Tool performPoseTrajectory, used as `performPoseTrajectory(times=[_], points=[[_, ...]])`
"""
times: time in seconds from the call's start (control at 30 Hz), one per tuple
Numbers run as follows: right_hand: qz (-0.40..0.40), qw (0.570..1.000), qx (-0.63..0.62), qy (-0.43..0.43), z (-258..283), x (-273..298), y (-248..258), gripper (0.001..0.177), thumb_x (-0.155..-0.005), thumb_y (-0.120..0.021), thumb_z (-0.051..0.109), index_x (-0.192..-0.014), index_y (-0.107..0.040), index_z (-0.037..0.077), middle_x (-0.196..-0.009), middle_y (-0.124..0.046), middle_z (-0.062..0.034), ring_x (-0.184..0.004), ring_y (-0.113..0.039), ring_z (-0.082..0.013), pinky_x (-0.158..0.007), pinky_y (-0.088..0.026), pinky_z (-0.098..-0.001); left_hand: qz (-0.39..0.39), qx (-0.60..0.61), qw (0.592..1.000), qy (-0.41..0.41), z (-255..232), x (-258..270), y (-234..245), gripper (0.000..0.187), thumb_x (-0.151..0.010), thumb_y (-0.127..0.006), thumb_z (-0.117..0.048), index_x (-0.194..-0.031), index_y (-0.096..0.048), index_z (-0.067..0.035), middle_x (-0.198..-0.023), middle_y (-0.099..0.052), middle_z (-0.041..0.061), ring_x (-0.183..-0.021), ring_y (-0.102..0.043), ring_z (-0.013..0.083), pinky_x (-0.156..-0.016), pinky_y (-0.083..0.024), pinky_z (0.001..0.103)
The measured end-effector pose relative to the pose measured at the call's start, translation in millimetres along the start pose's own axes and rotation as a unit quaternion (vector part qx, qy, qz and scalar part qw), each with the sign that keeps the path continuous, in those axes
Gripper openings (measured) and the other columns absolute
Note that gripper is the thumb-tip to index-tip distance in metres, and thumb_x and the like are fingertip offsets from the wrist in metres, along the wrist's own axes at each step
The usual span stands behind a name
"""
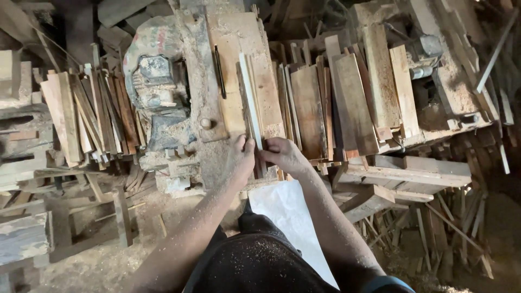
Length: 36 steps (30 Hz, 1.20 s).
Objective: The person is sorting through a pile of thin wooden strips, inspecting each one and placing it onto a stack on a workbench.
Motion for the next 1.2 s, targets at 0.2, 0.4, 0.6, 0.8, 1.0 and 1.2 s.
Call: performPoseTrajectory(times=[0.2, 0.4, 0.6, 0.8, 1.0, 1.2], points=[[0.054, 0.995, 0.072, 0.033, 62, -2, -76, 0.048, -0.087, -0.083, 0.019, -0.127, -0.066, -0.001, -0.103, -0.078, -0.0152, -0.092, -0.072, -0.022, -0.082, -0.064, -0.0353, -0.103, 0.222, 0.968, 0.05, -45, 38, 89, 0.045, -0.097, -0.056, -0.039, -0.136, -0.063, -0.015, -0.128, -0.069, 0.02, -0.123, -0.064, 0.0331, -0.104, -0.049, 0.046], [0.083, 0.988, 0.118, 0.057, 57, -42, -210, 0.045, -0.085, -0.084, 0.027, -0.125, -0.071, 0.01, -0.098, -0.08, -0.0055, -0.084, -0.075, -0.0132, -0.075, -0.067, -0.0291, -0.186, 0.202, 0.961, 0.03, 8, 1, 213, 0.038, -0.102, -0.053, -0.035, -0.135, -0.066, -0.021, -0.123, -0.073, 0.015, -0.118, -0.068, 0.0294, -0.103, -0.05, 0.047], [0.145, 0.984, 0.099, -0.001, -13, -104, -366, 0.046, -0.086, -0.084, 0.03, -0.122, -0.069, 0.006, -0.096, -0.072, 0.0005, -0.086, -0.068, -0.0118, -0.077, -0.063, -0.026, -0.26, 0.196, 0.945, -0.043, 116, -62, 329, 0.039, -0.093, -0.061, -0.01, -0.132, -0.067, -0.008, -0.125, -0.07, 0.018, -0.122, -0.065, 0.0303, -0.106, -0.049, 0.046], [0.101, 0.969, 0.223, -0.027, -92, -210, -458, 0.038, -0.076, -0.088, 0.037, -0.097, -0.075, 0.008, -0.082, -0.071, 0.0016, -0.079, -0.071, -0.0126, -0.072, -0.06, -0.0294, -0.305, 0.08, 0.947, -0.062, 248, -164, 413, 0.047, -0.083, -0.068, -0.009, -0.13, -0.069, -0.007, -0.118, -0.065, 0.021, -0.12, -0.062, 0.0403, -0.107, -0.049, 0.045], [0.051, 0.927, 0.371, 0.014, -141, -321, -516, 0.022, -0.081, -0.064, 0.043, -0.08, -0.078, 0.025, -0.074, -0.075, 0.0019, -0.091, -0.076, -0.0231, -0.085, -0.06, -0.0384, -0.287, -0.029, 0.956, -0.054, 284, -267, 441, 0.051, -0.085, -0.064, -0.012, -0.135, -0.065, -0.01, -0.117, -0.062, 0.016, -0.116, -0.064, 0.0357, -0.104, -0.05, 0.045], [0.118, 0.932, 0.331, 0.086, -129, -361, -571, 0.059, -0.094, -0.063, 0.042, -0.147, -0.054, 0.018, -0.112, -0.077, -0.0184, -0.117, -0.069, -0.0377, -0.104, -0.053, -0.0541, -0.215, -0.198, 0.949, -0.117, 291, -306, 442, 0.048, -0.082, -0.068, -0.015, -0.128, -0.067, -0.004, -0.112, -0.067, 0.022, -0.105, -0.07, 0.0443, -0.09, -0.057, 0.052]])
Point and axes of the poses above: each hand's wrist, its own x-axis away from the middle knuckle, its own y-axis out of the back of the hand, z = x × y, the point moved 10 cm from there along -x, towards the middle knuckle
